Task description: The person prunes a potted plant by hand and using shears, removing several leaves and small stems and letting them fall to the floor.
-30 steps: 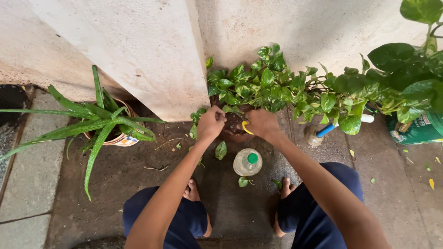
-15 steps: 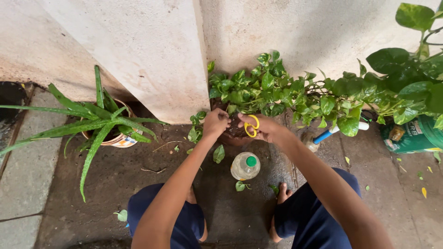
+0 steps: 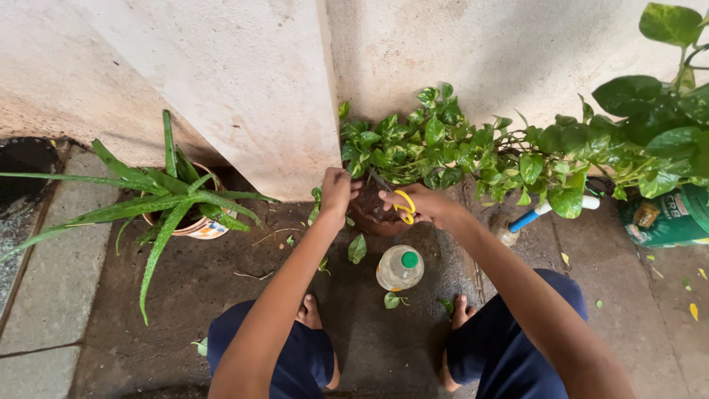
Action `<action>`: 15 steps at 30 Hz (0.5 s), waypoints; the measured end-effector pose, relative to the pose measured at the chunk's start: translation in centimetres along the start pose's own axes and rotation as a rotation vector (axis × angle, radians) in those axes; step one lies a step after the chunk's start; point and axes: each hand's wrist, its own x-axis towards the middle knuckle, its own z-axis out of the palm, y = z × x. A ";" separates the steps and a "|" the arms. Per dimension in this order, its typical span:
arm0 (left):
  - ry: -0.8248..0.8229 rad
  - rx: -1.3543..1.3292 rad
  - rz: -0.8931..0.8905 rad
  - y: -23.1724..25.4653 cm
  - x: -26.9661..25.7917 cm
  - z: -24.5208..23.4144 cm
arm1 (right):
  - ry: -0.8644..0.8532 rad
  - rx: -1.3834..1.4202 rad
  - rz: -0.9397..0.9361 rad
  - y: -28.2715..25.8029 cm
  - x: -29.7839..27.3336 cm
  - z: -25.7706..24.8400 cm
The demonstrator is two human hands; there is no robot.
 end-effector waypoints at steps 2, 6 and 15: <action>-0.013 -0.151 0.008 0.2 0.5 -0.1 | 0.028 -0.045 -0.021 -0.3 -0.2 0.3; -0.032 -0.293 0.019 0.6 0.2 0.0 | 0.014 -0.041 -0.103 0.0 -0.2 1.6; -0.069 -0.527 0.055 0.8 0.2 0.6 | 0.003 0.126 -0.036 -0.7 -0.6 1.9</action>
